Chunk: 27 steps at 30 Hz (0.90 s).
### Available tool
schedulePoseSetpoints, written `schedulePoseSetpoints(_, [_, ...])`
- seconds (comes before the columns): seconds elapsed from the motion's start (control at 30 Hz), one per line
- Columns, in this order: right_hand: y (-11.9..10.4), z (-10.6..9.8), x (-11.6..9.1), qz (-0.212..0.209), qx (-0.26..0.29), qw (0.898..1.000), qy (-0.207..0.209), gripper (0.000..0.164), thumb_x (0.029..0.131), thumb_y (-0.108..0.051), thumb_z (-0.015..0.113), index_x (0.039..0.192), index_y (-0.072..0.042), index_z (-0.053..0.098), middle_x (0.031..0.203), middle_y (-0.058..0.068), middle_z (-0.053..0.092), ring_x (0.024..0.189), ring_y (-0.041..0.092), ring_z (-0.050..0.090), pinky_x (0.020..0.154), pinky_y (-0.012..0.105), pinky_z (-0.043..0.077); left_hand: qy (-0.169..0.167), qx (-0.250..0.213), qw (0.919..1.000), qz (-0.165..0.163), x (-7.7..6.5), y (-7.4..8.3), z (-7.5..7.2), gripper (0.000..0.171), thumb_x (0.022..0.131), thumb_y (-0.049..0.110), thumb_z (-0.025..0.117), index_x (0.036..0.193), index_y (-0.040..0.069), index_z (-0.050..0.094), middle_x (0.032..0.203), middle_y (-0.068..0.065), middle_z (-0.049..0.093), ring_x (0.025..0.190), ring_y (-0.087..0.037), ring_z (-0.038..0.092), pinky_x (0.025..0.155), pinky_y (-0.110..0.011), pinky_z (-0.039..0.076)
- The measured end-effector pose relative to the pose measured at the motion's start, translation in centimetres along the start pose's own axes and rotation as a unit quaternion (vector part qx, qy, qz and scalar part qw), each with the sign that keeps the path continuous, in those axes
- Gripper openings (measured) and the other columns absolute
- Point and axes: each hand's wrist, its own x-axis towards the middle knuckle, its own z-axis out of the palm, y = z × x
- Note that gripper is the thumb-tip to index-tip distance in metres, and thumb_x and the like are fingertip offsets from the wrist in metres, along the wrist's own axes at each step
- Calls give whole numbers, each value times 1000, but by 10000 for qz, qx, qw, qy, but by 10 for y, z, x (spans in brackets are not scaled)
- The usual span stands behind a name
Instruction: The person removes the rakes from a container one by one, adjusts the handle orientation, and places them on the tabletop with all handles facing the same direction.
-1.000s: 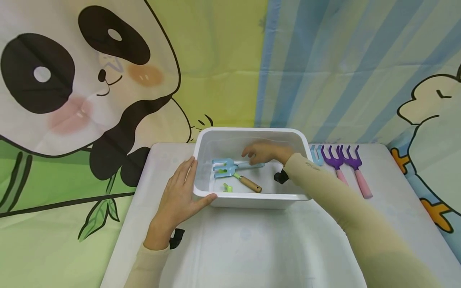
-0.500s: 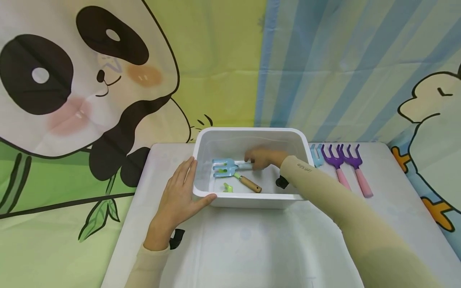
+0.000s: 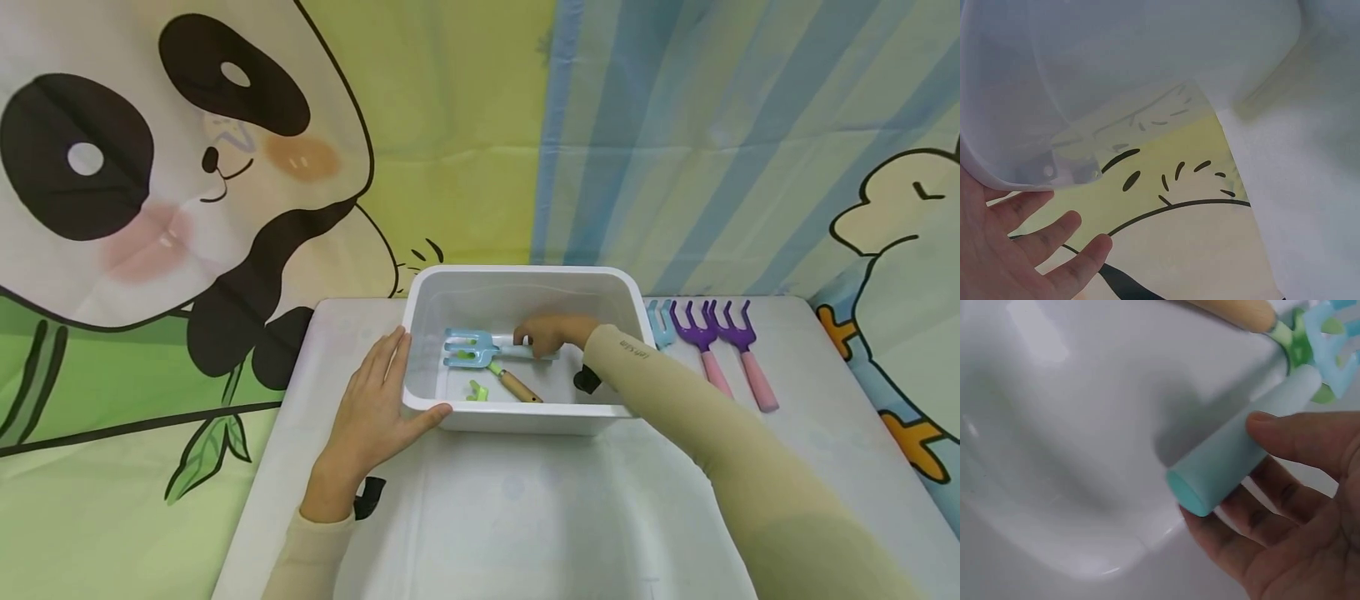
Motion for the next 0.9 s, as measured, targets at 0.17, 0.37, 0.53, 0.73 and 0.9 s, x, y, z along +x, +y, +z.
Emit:
schedulePoseSetpoints(0.17, [0,-5,-6,185,345,9991,-188,48,89,2,60,136,-7,57,131,14,56,99,23,54,71,30,48,16,4,10000,5,-1,0,0,110,80,72,66,157,2,28,162,-12,26,146,-34,26,108,-59,34])
schedulePoseSetpoints(0.37, [0,-13,-12,409,802,9954,-343,46,90,1,59,135,-10,57,127,13,54,79,17,51,59,27,44,-35,-2,10000,-39,-1,0,-1,111,80,72,65,158,3,27,162,-11,25,146,-34,25,107,-60,34])
schedulePoseSetpoints(0.53, [0,-18,-19,490,865,9936,-531,43,94,-2,57,135,-12,57,130,11,52,83,17,48,62,28,44,-72,9,10000,-65,-1,0,-1,111,79,73,66,158,4,27,163,-10,25,146,-35,25,107,-61,34])
schedulePoseSetpoints(0.73, [1,-26,-26,627,1182,9885,-703,42,95,-1,55,135,-11,58,130,13,51,97,23,51,80,43,49,-77,8,10000,-20,0,1,-2,111,80,71,66,157,2,27,162,-12,26,146,-35,26,107,-60,34])
schedulePoseSetpoints(0.9, [2,-30,-27,530,1187,9897,-596,43,92,3,52,132,-10,59,126,13,52,94,21,50,73,36,47,-96,29,9999,-39,0,1,-2,111,80,72,65,157,3,27,162,-11,25,146,-34,25,108,-59,34])
